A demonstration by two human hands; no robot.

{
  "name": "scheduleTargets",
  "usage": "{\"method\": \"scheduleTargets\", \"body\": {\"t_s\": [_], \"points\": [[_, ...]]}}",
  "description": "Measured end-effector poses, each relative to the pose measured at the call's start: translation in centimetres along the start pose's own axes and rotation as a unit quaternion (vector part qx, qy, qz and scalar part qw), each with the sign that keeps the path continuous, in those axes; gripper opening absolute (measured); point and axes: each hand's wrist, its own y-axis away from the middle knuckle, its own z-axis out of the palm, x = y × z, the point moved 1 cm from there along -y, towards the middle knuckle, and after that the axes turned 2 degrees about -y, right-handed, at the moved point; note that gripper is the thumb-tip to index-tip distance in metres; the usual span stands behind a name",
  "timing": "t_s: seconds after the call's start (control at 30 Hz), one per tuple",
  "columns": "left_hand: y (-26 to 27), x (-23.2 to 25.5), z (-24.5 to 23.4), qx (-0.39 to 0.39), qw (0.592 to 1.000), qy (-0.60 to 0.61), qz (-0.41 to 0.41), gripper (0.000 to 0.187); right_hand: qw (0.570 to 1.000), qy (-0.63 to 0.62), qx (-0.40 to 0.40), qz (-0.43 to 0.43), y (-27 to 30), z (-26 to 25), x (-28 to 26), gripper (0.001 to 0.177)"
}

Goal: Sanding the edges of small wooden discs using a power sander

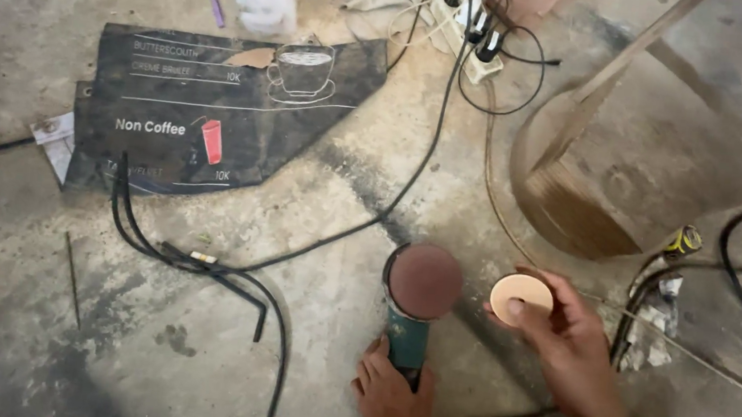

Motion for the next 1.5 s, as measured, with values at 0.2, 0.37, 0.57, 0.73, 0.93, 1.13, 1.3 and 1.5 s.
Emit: {"method": "scheduleTargets", "body": {"t_s": [0.2, 0.37, 0.57, 0.73, 0.93, 1.13, 1.3, 1.5], "points": [[0.2, 0.4, -0.5, 0.009, 1.000, 0.016, -0.014, 0.081, 0.993, 0.067, -0.014, -0.097, -2.1, 1.0, 2.5, 0.046], [0.1, 1.0, -1.7, -0.009, 1.000, 0.021, -0.016, 0.077, 0.976, 0.176, -0.024, -0.123, -2.5, 1.4, 2.7, 0.042], [0.0, 0.8, -1.5, 0.004, 1.000, 0.013, 0.012, 0.073, 0.959, 0.267, -0.003, -0.098, -4.3, -4.8, 14.4, 0.026], [0.1, 1.4, -2.3, -0.021, 0.999, 0.025, 0.006, 0.074, 0.855, 0.446, 0.020, -0.265, -1.5, -1.9, 18.9, 0.036], [0.1, 1.0, -1.7, 0.004, 1.000, 0.024, 0.018, 0.073, 0.761, 0.512, 0.041, -0.396, 0.4, -1.9, 20.0, 0.065], [0.2, 1.2, -1.9, 0.019, 0.999, 0.004, 0.025, 0.069, 0.831, 0.462, 0.025, -0.308, 0.4, -1.8, 19.4, 0.047], [0.2, 1.3, -2.3, -0.003, 1.000, 0.004, 0.014, 0.073, 0.834, 0.463, 0.023, -0.300, 0.0, -2.2, 20.6, 0.047], [0.2, 1.3, -2.2, -0.008, 1.000, 0.012, 0.014, 0.075, 0.837, 0.436, 0.021, -0.331, -0.1, -1.9, 18.8, 0.036]]}}
